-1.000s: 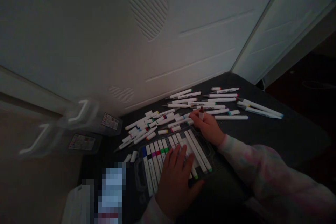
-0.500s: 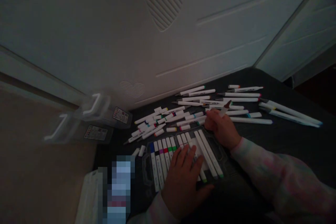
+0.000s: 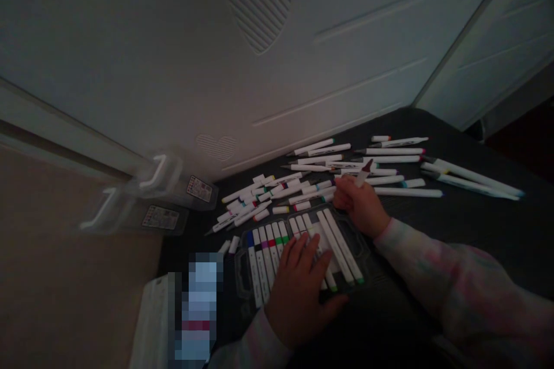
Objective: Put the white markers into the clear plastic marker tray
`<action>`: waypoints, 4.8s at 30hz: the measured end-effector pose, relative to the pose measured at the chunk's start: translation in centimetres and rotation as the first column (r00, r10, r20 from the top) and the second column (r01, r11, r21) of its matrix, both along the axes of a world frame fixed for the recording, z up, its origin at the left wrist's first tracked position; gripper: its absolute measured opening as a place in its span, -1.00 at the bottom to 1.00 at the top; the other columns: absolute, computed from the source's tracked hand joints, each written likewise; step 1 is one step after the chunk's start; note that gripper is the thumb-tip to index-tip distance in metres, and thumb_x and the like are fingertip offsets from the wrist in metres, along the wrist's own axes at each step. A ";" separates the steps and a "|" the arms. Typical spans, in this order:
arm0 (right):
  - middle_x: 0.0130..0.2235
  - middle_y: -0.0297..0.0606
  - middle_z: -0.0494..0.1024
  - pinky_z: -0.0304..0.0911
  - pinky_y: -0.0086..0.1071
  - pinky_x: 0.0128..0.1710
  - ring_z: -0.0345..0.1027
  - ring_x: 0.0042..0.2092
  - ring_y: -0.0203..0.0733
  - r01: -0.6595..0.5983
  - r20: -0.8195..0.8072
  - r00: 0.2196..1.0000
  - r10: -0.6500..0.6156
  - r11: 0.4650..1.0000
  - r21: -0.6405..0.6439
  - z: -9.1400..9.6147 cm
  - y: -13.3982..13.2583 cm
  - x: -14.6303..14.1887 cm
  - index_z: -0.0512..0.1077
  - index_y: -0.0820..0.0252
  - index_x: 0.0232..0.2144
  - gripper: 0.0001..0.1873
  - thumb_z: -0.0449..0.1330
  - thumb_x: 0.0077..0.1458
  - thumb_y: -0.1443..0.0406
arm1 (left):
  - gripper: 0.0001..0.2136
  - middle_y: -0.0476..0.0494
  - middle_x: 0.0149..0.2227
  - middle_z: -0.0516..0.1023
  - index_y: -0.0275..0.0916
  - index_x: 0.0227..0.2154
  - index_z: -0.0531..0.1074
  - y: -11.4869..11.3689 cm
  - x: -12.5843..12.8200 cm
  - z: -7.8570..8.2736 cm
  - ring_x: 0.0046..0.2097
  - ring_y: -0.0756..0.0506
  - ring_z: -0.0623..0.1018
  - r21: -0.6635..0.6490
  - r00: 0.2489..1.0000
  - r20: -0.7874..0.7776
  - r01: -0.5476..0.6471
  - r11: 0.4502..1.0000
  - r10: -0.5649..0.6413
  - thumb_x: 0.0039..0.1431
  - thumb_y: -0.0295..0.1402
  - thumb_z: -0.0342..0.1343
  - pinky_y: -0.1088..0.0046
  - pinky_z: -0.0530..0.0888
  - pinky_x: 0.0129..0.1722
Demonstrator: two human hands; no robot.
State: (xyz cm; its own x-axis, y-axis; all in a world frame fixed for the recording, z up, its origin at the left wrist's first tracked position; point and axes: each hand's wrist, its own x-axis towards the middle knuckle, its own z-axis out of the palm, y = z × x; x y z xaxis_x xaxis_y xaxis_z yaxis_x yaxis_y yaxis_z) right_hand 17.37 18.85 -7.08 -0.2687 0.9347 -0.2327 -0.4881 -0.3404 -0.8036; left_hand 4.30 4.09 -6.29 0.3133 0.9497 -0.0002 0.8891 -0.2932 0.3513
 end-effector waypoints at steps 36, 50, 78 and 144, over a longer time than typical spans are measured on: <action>-0.79 -0.54 -0.07 -0.25 -0.47 -0.70 -0.23 -0.73 -0.48 0.069 -0.087 0.993 -0.074 0.996 -0.054 1.0 -0.1 0.6 0.00 0.20 -0.76 -0.60 0.11 -0.04 0.37 | -0.53 -0.07 0.16 0.19 -0.19 0.05 0.17 -2.2 2.2 0.1 0.19 -0.20 0.08 -0.119 0.995 0.044 0.090 0.989 -0.085 0.11 -0.09 -0.12 0.11 0.06 0.16; -0.79 -0.57 -0.06 -0.24 -0.53 -0.73 -0.22 -0.73 -0.52 0.087 -0.095 0.991 -0.091 0.995 -0.045 0.6 0.3 0.5 -0.01 0.20 -0.74 -0.58 0.19 -0.11 0.30 | -0.51 -0.25 0.12 0.22 -0.25 0.00 0.23 -0.1 0.9 2.4 0.15 -0.22 0.20 -0.126 0.992 0.106 0.075 0.989 -0.061 0.03 -0.13 0.04 0.12 0.28 0.05; -0.80 -0.60 -0.04 -0.25 -0.54 -0.74 -0.21 -0.75 -0.53 0.101 -0.180 0.977 -0.116 0.991 -0.090 0.6 0.6 0.4 -0.01 0.19 -0.74 -0.57 0.21 -0.14 0.27 | -0.63 -0.27 0.00 0.39 -0.34 -0.07 0.33 7.8 0.2 2.3 0.10 -0.26 0.26 0.166 0.935 -0.272 -0.187 0.968 0.227 0.13 -0.21 -0.06 0.05 0.20 0.07; -0.81 -0.60 -0.03 -0.23 -0.53 -0.73 -0.20 -0.75 -0.53 0.114 -0.174 0.977 -0.124 0.991 -0.066 0.6 0.7 0.4 -0.01 0.18 -0.75 -0.57 0.19 -0.15 0.26 | -0.83 -0.19 -0.36 0.49 -0.27 -0.45 0.47 13.6 1.7 2.3 -0.22 -0.19 0.44 0.132 0.862 -0.410 -0.266 0.955 0.297 0.07 -0.39 -0.03 0.31 0.32 -0.28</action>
